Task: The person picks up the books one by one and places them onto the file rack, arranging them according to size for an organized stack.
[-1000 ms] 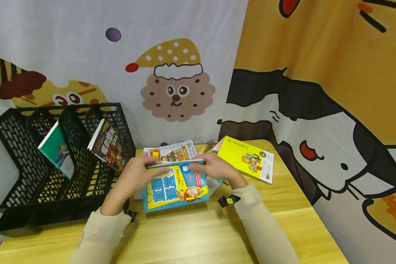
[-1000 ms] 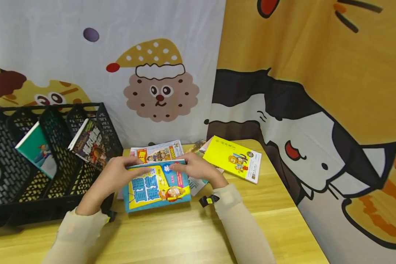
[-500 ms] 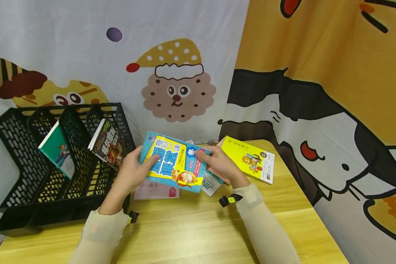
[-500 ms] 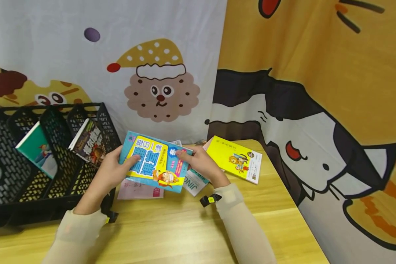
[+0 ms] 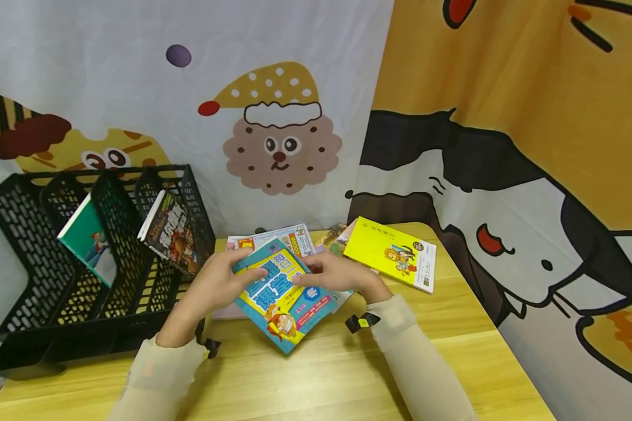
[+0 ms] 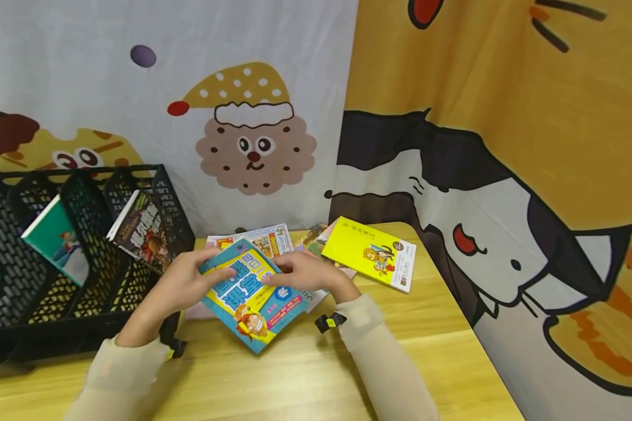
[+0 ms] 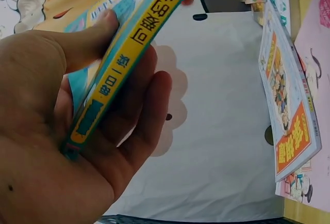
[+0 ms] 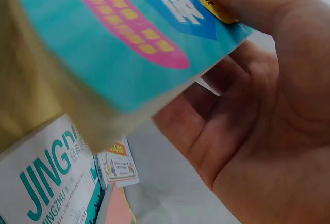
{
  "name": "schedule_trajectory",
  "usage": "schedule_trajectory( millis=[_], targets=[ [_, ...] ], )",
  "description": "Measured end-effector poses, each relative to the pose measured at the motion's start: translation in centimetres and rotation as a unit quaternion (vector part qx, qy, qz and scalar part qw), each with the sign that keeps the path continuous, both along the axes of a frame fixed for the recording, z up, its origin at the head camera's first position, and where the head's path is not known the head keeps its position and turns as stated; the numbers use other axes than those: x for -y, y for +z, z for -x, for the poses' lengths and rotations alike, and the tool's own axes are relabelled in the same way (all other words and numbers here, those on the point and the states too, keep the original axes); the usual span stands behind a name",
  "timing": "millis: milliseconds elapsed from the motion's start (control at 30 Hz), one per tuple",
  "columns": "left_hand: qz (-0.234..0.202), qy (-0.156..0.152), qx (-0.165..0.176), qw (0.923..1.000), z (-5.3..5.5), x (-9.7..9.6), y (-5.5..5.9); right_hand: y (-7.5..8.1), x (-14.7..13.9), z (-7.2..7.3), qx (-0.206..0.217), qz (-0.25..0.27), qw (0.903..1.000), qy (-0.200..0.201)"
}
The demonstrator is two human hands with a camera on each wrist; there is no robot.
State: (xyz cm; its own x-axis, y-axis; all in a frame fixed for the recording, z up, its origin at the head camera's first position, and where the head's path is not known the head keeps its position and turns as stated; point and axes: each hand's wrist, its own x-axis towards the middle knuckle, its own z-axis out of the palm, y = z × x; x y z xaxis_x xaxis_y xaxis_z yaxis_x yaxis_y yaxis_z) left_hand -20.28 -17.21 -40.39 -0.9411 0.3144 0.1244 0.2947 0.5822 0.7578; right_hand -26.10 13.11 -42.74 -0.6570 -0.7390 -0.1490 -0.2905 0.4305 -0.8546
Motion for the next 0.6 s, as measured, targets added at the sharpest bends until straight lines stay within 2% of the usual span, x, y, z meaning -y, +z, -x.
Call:
schedule_trajectory(
  millis=[67,167,300,367,467,600],
  targets=[
    [0.002,0.008,0.004,1.0,0.12,-0.34,-0.13,0.05,0.21,-0.2,-0.024,-0.021,0.9994,0.015],
    [0.001,0.052,-0.003,0.9987,0.28,-0.53,-0.31,0.0,0.47,-0.38,-0.051,-0.026,0.9983,0.0],
    [-0.039,0.133,-0.039,0.9896,0.46,-0.31,-0.41,0.0,0.67,-0.37,-0.027,0.017,0.9986,-0.042],
    [-0.06,0.154,-0.046,0.9851,0.49,-0.1,-0.38,0.06,0.67,-0.3,0.005,0.038,0.9966,-0.072],
    [-0.062,0.142,-0.034,0.9874,0.56,0.07,-0.37,0.22,0.5,-0.25,0.048,0.068,0.9891,-0.122],
    [-0.051,0.078,-0.017,0.9954,0.66,-0.32,-0.42,0.42,0.38,-0.21,0.074,0.11,0.98,-0.148]
  ],
)
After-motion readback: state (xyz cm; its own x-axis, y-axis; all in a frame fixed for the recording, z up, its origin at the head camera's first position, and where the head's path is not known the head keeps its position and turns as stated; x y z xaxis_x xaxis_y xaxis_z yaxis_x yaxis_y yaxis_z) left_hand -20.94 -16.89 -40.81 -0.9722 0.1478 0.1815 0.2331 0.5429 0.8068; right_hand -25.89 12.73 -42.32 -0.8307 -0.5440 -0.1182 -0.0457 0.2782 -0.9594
